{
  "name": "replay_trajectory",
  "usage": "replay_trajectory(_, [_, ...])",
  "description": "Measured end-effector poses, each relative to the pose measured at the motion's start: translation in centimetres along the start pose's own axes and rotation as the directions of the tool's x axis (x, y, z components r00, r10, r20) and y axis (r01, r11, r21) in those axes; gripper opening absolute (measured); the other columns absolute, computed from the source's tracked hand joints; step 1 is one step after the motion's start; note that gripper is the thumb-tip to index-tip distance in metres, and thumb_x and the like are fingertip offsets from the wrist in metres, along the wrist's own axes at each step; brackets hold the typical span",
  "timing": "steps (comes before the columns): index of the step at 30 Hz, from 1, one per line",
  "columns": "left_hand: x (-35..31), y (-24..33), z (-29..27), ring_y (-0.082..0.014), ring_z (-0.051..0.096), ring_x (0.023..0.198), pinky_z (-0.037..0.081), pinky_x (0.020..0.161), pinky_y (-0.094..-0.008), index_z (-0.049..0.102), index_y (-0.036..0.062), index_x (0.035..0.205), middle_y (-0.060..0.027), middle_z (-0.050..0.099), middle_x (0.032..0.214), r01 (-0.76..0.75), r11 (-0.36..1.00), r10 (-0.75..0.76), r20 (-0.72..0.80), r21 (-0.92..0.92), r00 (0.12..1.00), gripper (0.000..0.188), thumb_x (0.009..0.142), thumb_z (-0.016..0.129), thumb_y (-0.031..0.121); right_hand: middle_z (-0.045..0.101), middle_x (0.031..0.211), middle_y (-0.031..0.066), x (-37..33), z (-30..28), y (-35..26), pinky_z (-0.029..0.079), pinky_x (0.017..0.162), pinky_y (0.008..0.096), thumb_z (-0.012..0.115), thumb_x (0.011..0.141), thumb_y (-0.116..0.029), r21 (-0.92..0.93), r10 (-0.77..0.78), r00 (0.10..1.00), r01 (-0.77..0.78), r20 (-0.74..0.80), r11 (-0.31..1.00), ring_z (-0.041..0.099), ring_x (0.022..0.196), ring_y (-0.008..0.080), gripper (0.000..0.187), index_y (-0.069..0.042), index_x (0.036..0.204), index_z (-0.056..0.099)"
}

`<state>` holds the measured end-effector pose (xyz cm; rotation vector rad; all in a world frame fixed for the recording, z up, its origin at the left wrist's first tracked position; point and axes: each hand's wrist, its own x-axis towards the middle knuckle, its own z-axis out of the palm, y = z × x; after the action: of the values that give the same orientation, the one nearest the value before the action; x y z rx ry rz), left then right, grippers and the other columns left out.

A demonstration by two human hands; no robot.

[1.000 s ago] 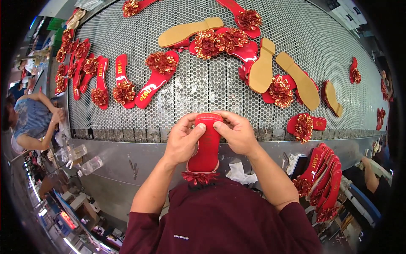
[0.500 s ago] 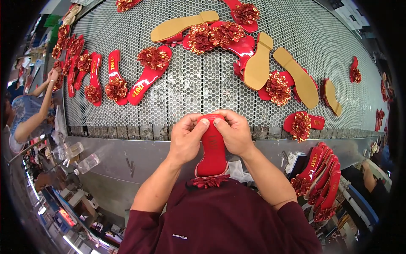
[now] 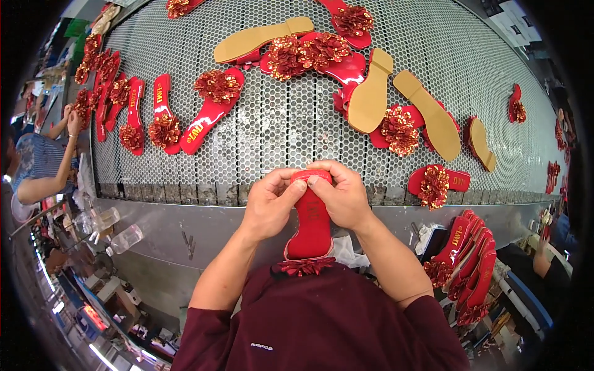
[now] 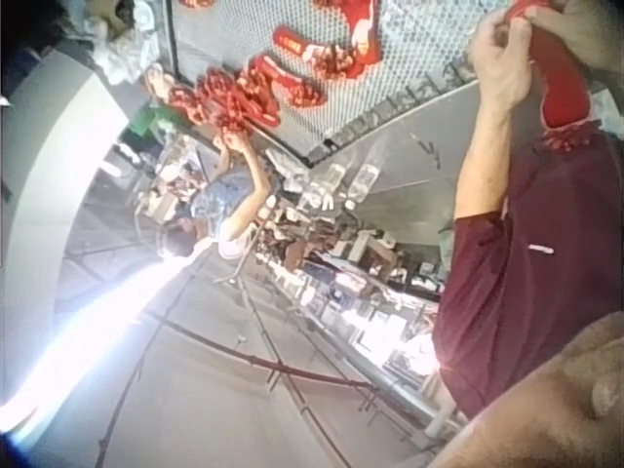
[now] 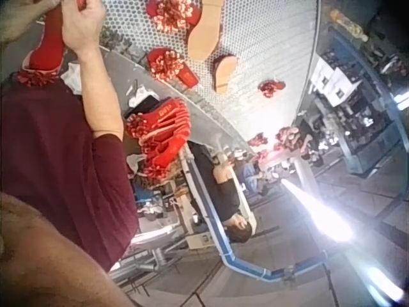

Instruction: Apply glue and clean sandals at a conveyor belt assembly line station.

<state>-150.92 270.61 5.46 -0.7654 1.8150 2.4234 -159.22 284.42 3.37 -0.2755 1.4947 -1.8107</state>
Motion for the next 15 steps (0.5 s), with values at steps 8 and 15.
replay_trajectory(8, [-0.1, -0.8, 0.9, -0.0086, 0.061, 0.084, 0.050, 0.072, -0.0224, 0.056, -0.0044, 0.111, -0.0084, 0.065, 0.095, 0.032, 0.999, -0.033, -0.012, -0.001, 0.999, 0.021, 0.095, 0.055, 0.009, 0.064, 0.098, 0.0063, -0.3, -0.7, 0.8, 0.052, 0.076, 0.0251, 0.055, 0.091, -0.005, 0.133, 0.055, 0.998, -0.054, -0.005, 0.990, 0.060, 0.087, 0.0089, 0.019, 0.003, 0.108, 0.058])
replay_trajectory(15, [0.2, -0.8, 1.5, -0.0096, 0.062, 0.086, 0.051, 0.078, -0.0246, 0.054, -0.0041, 0.120, -0.0083, 0.065, 0.101, -0.027, 0.996, 0.034, 0.078, -0.085, 0.996, 0.029, 0.092, 0.058, 0.006, 0.063, 0.104, 0.0075, -1.1, -2.3, 0.5, 0.049, 0.085, 0.0274, 0.053, 0.093, -0.008, 0.252, 0.064, 0.996, -0.076, 0.054, 0.965, 0.059, 0.094, 0.0106, 0.024, 0.002, 0.115, 0.057])
